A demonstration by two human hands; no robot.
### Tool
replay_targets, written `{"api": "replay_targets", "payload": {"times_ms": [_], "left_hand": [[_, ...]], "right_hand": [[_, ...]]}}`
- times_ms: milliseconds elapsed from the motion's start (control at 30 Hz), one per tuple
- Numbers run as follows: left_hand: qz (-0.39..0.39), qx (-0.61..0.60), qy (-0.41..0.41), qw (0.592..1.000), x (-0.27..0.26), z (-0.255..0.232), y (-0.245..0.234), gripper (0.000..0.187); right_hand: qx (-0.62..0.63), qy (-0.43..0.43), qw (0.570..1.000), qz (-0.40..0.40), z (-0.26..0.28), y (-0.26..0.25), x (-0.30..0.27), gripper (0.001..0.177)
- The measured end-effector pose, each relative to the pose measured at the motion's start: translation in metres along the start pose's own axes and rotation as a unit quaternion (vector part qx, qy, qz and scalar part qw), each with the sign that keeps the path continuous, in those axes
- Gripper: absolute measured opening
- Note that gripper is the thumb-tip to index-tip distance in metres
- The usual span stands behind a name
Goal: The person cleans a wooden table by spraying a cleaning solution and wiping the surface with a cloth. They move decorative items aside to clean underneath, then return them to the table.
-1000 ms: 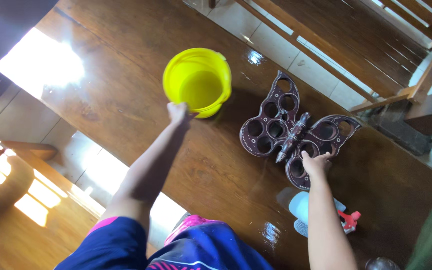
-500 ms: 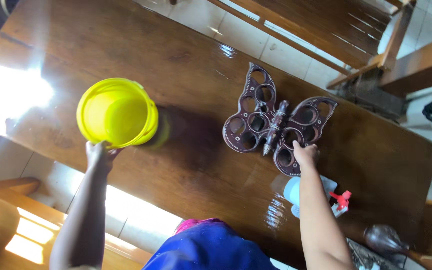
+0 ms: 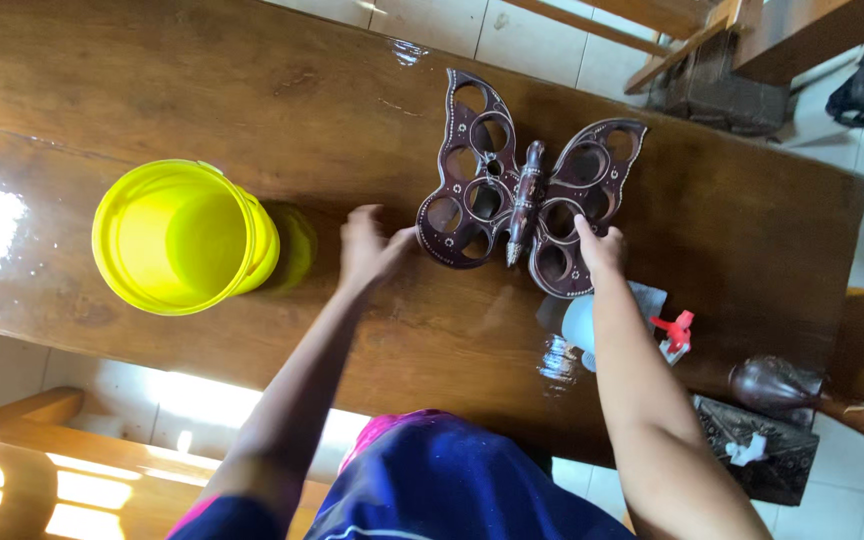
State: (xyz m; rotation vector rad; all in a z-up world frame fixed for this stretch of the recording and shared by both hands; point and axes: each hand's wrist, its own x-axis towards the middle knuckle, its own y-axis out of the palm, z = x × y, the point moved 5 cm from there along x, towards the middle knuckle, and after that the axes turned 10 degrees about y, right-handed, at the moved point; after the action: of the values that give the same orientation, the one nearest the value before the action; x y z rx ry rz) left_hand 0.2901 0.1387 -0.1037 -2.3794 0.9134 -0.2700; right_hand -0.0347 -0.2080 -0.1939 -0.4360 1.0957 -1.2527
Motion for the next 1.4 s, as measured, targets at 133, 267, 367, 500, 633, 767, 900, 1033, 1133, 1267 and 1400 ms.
{"api": "replay_targets", "payload": {"times_ms": [133,267,367,500,633,767,900,1033,1133,1267,1400], "left_hand": [[0.047,-0.199,-0.137,0.969,0.009,-0.002,0.093,0.08],[-0.04,-0.209,-0.124,0.969,-0.016,0.013,0.087,0.065],[-0.089,-0.104,0.035,0.99,-0.018,0.037,0.038,0.051],[-0.108,-0.126,-0.058,0.984,-0.023,0.104,-0.016,0.037],[-0.095,-0.206,-0.021,0.974,-0.019,0.146,-0.055,0.053],[-0.079,-0.116,-0.1,0.985,-0.023,0.168,-0.059,0.068],[-0.119,0.192,-0.033,0.974,-0.034,0.104,-0.061,0.09],[-0.036,0.104,0.34,0.934,-0.086,-0.061,-0.017,0.087],[0.123,0.003,0.346,0.93,-0.11,-0.141,0.04,0.09],[0.292,-0.068,0.327,0.896,-0.119,-0.199,0.129,0.101],[0.295,-0.121,0.346,0.882,-0.131,-0.23,0.206,0.11]], "right_hand": [[0.048,-0.012,0.998,0.024,0.006,-0.003,-0.018,0.065],[0.119,-0.015,0.992,0.048,0.006,0.012,-0.049,0.06],[0.18,-0.038,0.977,0.107,0.02,0.055,-0.08,0.056],[0.108,-0.097,0.986,0.087,0.051,0.112,-0.122,0.074],[0.004,-0.078,0.989,0.129,0.077,0.151,-0.156,0.081],[-0.007,-0.076,0.983,0.168,0.079,0.155,-0.159,0.098],[0.012,-0.168,0.957,0.235,0.047,0.113,-0.193,0.108],[-0.15,-0.186,0.875,0.42,-0.074,0.051,-0.243,0.041],[-0.118,-0.198,0.885,0.404,-0.172,0.024,-0.241,0.038],[0.092,-0.081,0.962,0.246,-0.28,-0.058,-0.176,0.016],[0.288,0.061,0.945,-0.144,-0.353,-0.204,-0.089,0.044]]}}
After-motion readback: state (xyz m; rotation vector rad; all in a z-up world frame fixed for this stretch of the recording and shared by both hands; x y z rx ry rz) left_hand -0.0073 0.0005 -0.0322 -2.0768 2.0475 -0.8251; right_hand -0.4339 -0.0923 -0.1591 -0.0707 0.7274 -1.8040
